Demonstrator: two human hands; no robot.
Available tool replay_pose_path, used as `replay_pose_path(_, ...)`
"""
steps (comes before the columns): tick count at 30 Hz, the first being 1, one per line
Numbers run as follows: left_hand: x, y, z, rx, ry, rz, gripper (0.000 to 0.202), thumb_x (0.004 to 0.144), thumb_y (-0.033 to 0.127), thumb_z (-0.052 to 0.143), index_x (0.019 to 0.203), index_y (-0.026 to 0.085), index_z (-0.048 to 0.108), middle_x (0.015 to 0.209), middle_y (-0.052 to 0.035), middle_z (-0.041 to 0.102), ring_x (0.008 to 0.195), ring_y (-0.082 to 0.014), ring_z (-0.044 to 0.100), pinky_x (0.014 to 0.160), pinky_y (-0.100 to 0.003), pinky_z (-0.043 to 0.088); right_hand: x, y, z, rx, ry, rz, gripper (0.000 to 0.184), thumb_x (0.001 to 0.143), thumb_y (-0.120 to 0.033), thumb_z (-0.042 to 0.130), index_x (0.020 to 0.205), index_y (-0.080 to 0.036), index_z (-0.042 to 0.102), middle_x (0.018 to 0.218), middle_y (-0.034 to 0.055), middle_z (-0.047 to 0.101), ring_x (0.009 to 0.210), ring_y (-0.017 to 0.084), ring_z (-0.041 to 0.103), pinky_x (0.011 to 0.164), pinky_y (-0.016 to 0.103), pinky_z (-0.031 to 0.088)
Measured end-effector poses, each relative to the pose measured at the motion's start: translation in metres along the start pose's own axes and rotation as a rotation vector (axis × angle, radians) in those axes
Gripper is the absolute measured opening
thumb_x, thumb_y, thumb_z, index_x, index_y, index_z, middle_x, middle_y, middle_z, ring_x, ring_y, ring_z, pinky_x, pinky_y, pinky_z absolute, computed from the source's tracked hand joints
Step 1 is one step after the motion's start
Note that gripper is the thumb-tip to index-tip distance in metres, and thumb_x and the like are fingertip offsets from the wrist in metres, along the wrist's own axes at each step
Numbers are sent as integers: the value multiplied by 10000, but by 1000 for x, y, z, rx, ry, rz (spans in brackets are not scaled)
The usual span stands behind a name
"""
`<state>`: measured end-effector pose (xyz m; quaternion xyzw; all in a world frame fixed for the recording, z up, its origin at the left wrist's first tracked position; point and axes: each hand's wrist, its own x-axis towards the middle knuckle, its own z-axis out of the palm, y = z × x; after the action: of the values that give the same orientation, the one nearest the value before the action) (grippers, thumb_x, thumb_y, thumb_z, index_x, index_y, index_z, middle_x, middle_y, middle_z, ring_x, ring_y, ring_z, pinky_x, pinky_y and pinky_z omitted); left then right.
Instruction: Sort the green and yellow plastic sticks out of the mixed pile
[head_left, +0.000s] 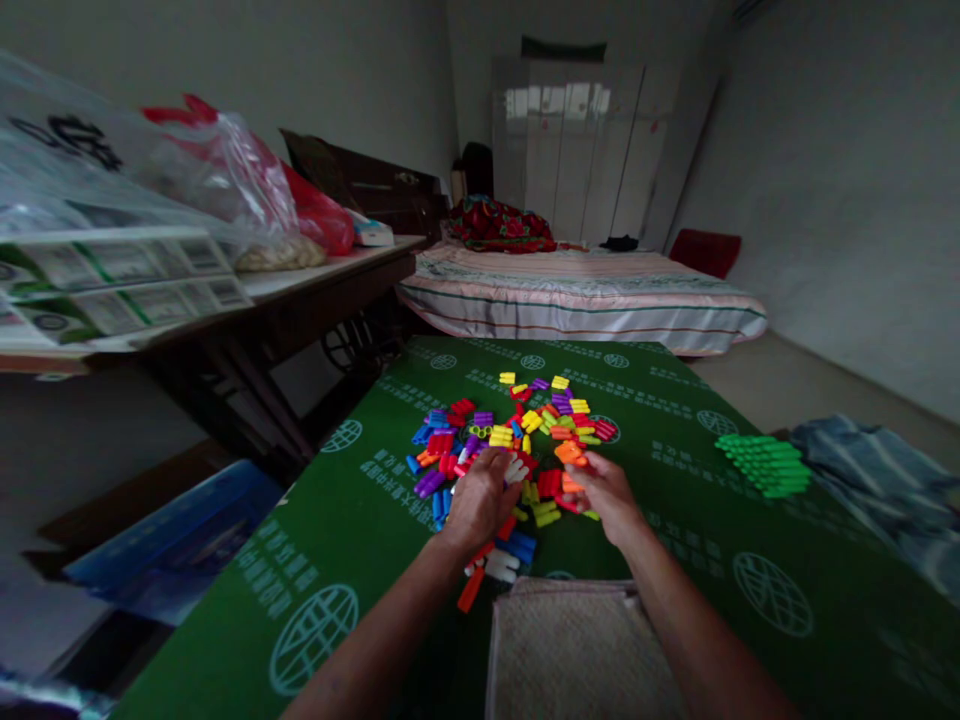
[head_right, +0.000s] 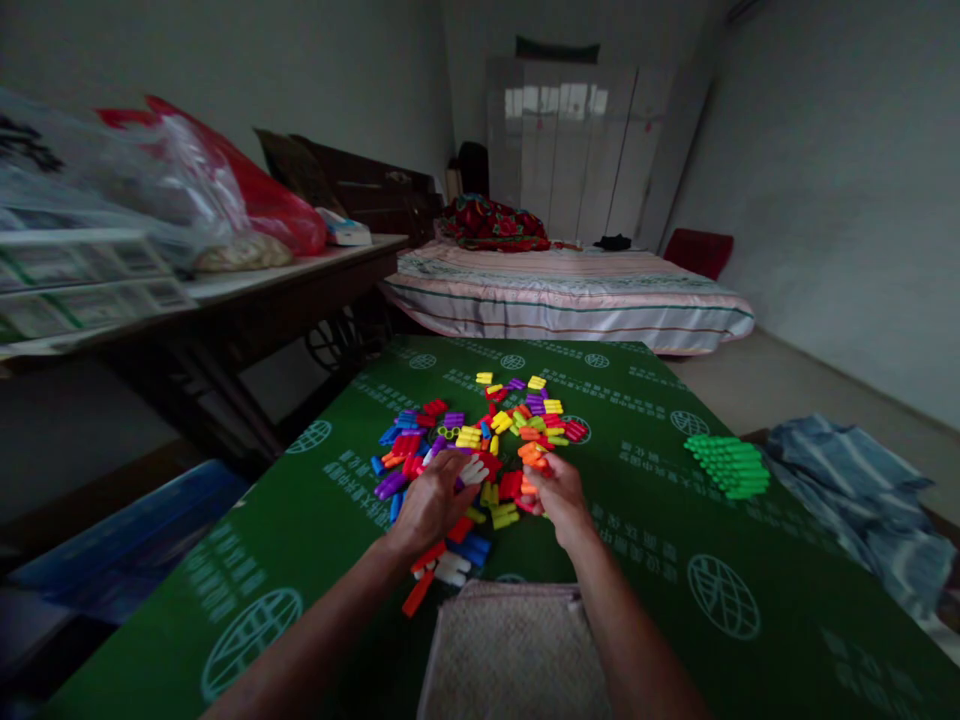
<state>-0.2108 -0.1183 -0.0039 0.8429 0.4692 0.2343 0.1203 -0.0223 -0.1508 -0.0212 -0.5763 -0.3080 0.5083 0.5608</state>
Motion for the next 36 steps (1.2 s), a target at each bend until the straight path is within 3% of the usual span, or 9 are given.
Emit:
replay_pose_path(4, 2, -7, 6, 29, 15, -7, 394, 878, 276, 501, 1245, 133, 499, 1331, -149, 519, 1227, -257, 507, 1020, -414, 466, 3, 1, -1, 26, 57, -57, 622, 580, -369, 728, 1152, -177, 580, 817, 9, 654, 515, 138, 642, 369, 201, 430)
replay_pose_path(9, -3, -5, 8, 60, -11, -12, 368, 876, 242, 471, 1219, 124, 534, 1357, -157, 508, 1260, -275, 485, 1049, -441, 447, 5, 16, -8, 18, 168, -127, 599, 544, -446, 719, 1071, -179, 621, 885, 26, 652, 538, 139, 641, 430, 234, 475)
replay_pose_path(17, -14, 7, 18, 57, -112, 64, 398, 846, 192, 498, 1238, 135, 531, 1358, -146, 518, 1242, -269, 501, 1052, -443, 447, 11, 35, -10, -86, 105, -206, 566, 642, -462, 682, 1137, -193, 629, 1079, 87, 680, 579, 141, 652, 515, 280, 538)
replay_pose_path(21, -20, 14, 22, 37, -186, 97, 450, 832, 141, 486, 1282, 128, 499, 1378, -147, 499, 1251, -242, 497, 1052, -394, 454, 18, 50, -14, -160, 71, -289, 492, 733, -416, 635, 1175, -200, 617, 1155, 105, 675, 849, 215, 695, 730, 365, 580)
replay_pose_path(25, -22, 19, 21, 62, -251, 85, 463, 851, 122, 437, 1313, 124, 471, 1407, -151, 472, 1263, -262, 485, 1077, -443, 427, 18, 56, -16, -368, 93, -451, 413, 786, -356, 596, 1169, -205, 631, 1177, 93, 678, 1086, 231, 632, 961, 397, 493)
replay_pose_path(32, -17, 18, 13, 63, -234, 80, 378, 841, 99, 418, 1192, 149, 550, 1189, -107, 616, 1080, -233, 589, 961, -397, 506, 5, 47, -8, -625, 65, -635, 376, 802, -256, 526, 1158, -226, 645, 1161, 77, 682, 1043, 210, 648, 926, 341, 510)
replay_pose_path(36, -19, 16, 12, 109, -249, 51, 368, 838, 129, 449, 1187, 166, 560, 1290, -112, 571, 1179, -251, 545, 1028, -417, 461, 2, 48, -7, -656, 27, -704, 398, 817, -220, 499, 1195, -229, 623, 1226, 81, 649, 1136, 202, 606, 942, 310, 504)
